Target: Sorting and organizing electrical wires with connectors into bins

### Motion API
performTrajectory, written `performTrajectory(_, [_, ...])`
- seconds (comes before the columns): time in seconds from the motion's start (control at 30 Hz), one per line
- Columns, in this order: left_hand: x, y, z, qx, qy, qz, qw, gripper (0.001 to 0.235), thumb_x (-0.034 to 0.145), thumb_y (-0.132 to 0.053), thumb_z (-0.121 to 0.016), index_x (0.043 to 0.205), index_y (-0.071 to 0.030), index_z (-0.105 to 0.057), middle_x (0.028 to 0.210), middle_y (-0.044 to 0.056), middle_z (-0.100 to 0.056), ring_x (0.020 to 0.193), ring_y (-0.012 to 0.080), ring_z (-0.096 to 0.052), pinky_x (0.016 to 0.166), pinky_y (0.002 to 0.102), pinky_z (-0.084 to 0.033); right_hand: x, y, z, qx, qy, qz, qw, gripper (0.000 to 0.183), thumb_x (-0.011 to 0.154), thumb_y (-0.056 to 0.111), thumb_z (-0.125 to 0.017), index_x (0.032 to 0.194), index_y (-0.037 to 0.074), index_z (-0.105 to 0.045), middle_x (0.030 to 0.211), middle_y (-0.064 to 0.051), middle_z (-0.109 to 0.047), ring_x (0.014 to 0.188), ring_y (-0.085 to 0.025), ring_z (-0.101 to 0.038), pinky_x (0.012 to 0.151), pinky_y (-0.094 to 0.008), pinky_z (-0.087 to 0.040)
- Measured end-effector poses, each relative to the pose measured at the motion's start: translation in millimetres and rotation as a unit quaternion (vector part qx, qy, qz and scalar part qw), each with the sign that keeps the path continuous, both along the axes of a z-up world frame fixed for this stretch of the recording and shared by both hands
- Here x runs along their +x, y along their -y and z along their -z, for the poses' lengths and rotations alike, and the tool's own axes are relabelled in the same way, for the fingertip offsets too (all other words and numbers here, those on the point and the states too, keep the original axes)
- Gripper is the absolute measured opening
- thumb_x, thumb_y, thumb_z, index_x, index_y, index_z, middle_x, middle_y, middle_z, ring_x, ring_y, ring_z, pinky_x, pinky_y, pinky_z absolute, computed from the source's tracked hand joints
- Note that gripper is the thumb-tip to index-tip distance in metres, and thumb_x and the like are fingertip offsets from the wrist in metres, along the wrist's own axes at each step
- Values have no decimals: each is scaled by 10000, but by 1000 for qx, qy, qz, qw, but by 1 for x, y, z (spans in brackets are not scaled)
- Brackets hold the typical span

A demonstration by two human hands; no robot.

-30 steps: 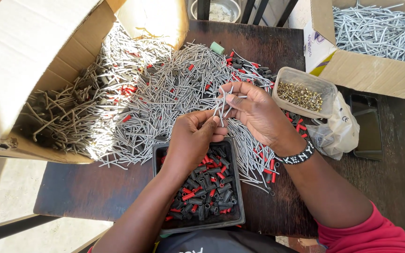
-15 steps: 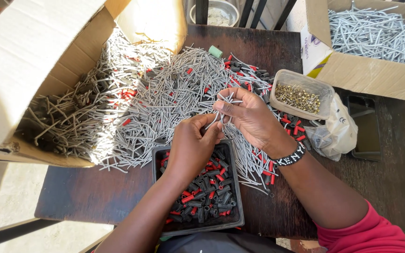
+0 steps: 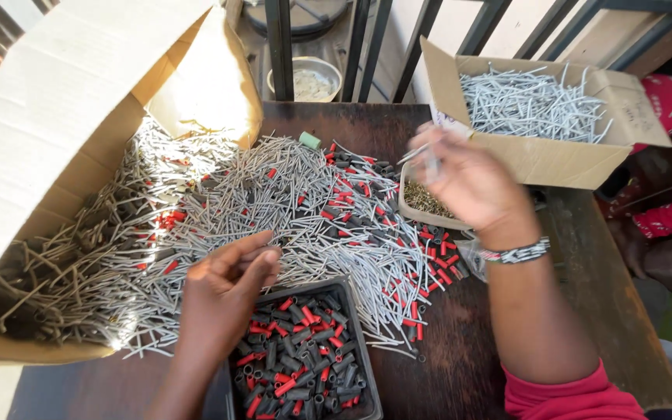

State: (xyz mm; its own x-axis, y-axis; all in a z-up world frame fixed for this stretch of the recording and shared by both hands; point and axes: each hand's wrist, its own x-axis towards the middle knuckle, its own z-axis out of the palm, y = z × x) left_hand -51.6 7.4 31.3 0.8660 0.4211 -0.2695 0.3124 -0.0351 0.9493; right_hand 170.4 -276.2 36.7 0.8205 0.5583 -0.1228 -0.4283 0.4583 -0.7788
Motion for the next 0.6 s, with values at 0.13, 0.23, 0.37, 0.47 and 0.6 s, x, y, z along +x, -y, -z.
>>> performTrajectory(0.13, [-10,-21,10,-45,28,-63,997,416,876,-158,-724,1264,-9,-746,942,116,-802,780,162,-722,781,259,-628,26,43,-56,-65,13,249,966,103,1027,61,-602,1108,33,-546,1021,-90,-600,812,-130,-596,763,-226,-584])
performTrajectory(0.23, [-12,-28,9,-63,20,-81,995,414,906,-127,-683,1287,31,-713,1023,157,-800,837,176,-706,779,285,-615,73,73,-52,-167,30,421,891,151,946,-83,-690,906,48,-626,993,-145,-710,834,-238,-655,627,-301,-580])
performTrajectory(0.37, [-13,-32,13,-64,16,-80,995,442,902,-125,-674,1313,38,-694,1053,172,-788,855,191,-690,808,308,-615,143,145,-26,-206,7,426,881,101,950,13,-739,940,34,-640,1191,-149,-571,984,-295,-615,663,-363,-596])
performTrajectory(0.47, [-13,-33,16,-39,3,-55,998,413,896,-127,-697,1283,16,-725,977,128,-794,811,173,-698,805,290,-624,188,204,8,-266,79,329,902,380,1028,160,-601,1374,38,-508,1451,-349,-447,1421,-481,-482,1050,-762,-421])
performTrajectory(0.6, [-10,-30,14,35,-11,-30,999,394,891,-142,-701,1262,-16,-746,990,96,-818,774,138,-700,771,269,-618,165,199,-2,-315,127,340,877,290,989,216,-667,1247,97,-609,1315,-307,-571,1273,-470,-623,955,-666,-605])
